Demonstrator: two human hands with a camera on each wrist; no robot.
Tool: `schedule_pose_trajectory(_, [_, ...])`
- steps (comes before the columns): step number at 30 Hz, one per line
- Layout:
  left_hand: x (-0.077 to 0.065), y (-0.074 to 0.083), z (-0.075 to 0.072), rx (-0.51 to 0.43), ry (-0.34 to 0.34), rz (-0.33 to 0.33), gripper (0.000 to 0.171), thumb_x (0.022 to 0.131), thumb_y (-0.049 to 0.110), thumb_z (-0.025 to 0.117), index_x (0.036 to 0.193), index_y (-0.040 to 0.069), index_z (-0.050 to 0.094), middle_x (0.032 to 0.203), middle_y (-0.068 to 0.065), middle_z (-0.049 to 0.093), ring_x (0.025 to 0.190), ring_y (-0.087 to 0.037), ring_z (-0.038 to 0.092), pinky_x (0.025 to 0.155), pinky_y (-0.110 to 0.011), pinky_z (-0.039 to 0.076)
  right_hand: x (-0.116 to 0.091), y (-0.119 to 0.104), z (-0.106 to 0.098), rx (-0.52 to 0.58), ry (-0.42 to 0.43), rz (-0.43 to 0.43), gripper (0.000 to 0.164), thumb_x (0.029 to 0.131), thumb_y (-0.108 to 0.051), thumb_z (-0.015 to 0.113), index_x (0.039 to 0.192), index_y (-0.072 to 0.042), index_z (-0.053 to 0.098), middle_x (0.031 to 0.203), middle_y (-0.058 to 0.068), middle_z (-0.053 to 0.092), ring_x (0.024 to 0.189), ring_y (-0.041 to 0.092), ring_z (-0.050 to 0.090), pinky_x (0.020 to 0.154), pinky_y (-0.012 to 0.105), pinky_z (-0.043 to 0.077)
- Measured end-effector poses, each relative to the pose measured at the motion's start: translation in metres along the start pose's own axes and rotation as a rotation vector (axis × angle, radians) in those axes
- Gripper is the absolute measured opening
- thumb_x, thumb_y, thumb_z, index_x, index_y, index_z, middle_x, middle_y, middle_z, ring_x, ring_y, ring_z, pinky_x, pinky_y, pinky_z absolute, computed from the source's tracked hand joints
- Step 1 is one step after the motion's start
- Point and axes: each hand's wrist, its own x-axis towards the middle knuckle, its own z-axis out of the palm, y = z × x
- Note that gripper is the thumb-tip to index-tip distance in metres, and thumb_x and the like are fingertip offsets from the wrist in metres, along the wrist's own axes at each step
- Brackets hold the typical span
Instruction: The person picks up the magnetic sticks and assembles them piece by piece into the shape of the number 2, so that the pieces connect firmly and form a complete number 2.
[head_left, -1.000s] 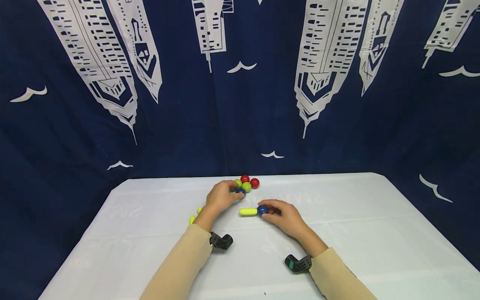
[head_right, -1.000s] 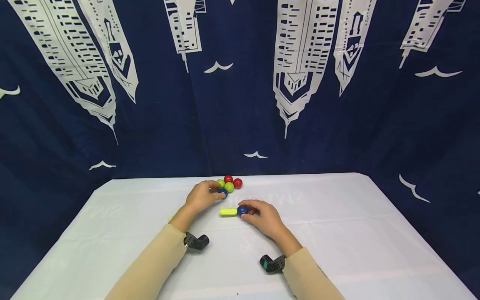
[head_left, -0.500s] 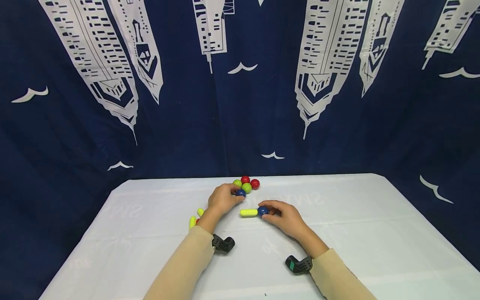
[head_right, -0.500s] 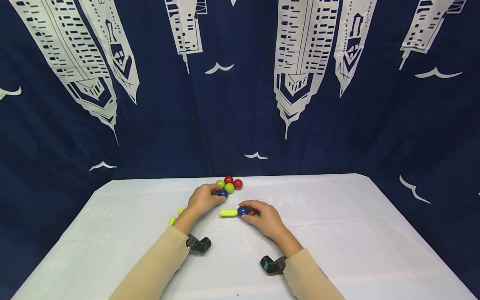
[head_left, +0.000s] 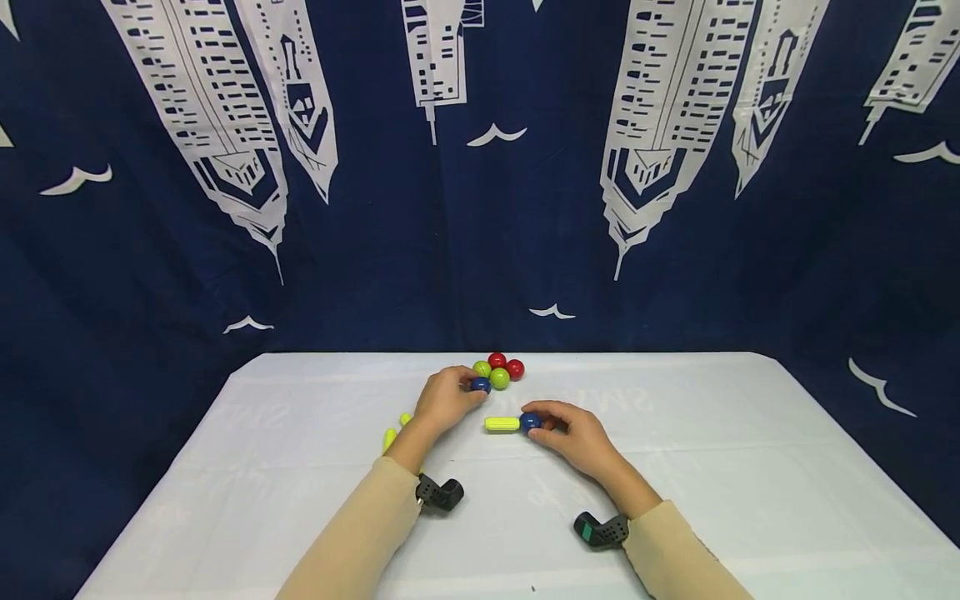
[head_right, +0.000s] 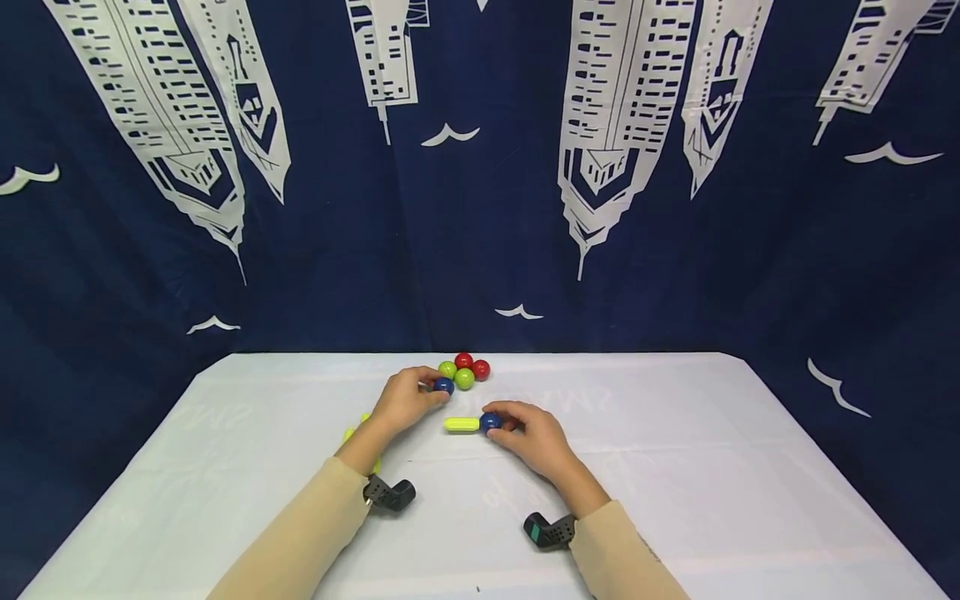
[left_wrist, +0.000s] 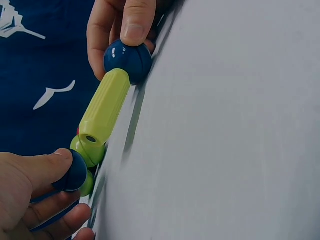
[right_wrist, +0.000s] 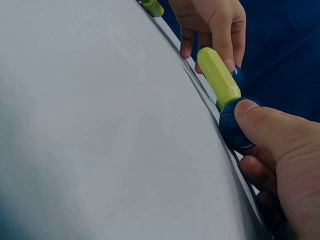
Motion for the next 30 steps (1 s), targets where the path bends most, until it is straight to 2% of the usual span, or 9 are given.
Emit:
schedule_pose_trajectory(8, [-0.013, 0.001, -0.010, 0.076, -0.031, 0.020, 0.035, 0.087, 0.029, 0.078, 0.118, 0.014, 0.073, 0.105, -0.001, 0.072, 0.095, -0.017, 0.066, 0.080, -0.035, 0.052, 0.001, 0.002, -0.001, -0.004, -0.004, 0.007, 0.033, 0.088, -0.023, 0.077, 0.120, -0.027, 0.070, 0.103, -0.007, 0.070, 0.086, 0.009, 0.057, 0.080, 0.026, 0.050])
schedule_pose_trajectory(16, [-0.037, 0.001, -0.015, 0.159, -0.094, 0.056, 0.030, 0.088, 0.029, 0.076, 0.113, 0.013, 0.073, 0.096, 0.000, 0.068, 0.084, -0.014, 0.060, 0.069, -0.031, 0.047, -0.002, 0.003, 0.001, -0.007, 0.009, 0.030, 0.034, 0.087, -0.022, 0.078, 0.119, -0.028, 0.071, 0.098, -0.009, 0.070, 0.084, 0.008, 0.057, 0.079, 0.026, 0.048])
schedule_pose_trajectory(22, [-0.052, -0.004, -0.014, 0.228, -0.084, 0.080, 0.028, 0.086, 0.030, 0.078, 0.108, 0.014, 0.073, 0.093, 0.001, 0.069, 0.085, -0.013, 0.062, 0.071, -0.035, 0.051, -0.003, 0.002, 0.003, 0.017, 0.009, 0.016, 0.034, 0.087, -0.022, 0.078, 0.119, -0.027, 0.071, 0.103, -0.008, 0.072, 0.085, 0.007, 0.058, 0.081, 0.027, 0.049])
schedule_pose_trajectory(30, [-0.055, -0.005, -0.018, 0.248, -0.100, 0.140, 0.027, 0.085, 0.028, 0.079, 0.107, 0.014, 0.074, 0.097, 0.000, 0.071, 0.090, -0.015, 0.065, 0.077, -0.037, 0.054, 0.000, 0.000, 0.002, 0.011, 0.007, 0.013, 0.034, 0.087, -0.022, 0.078, 0.119, -0.027, 0.071, 0.099, -0.008, 0.069, 0.085, 0.009, 0.057, 0.079, 0.027, 0.048])
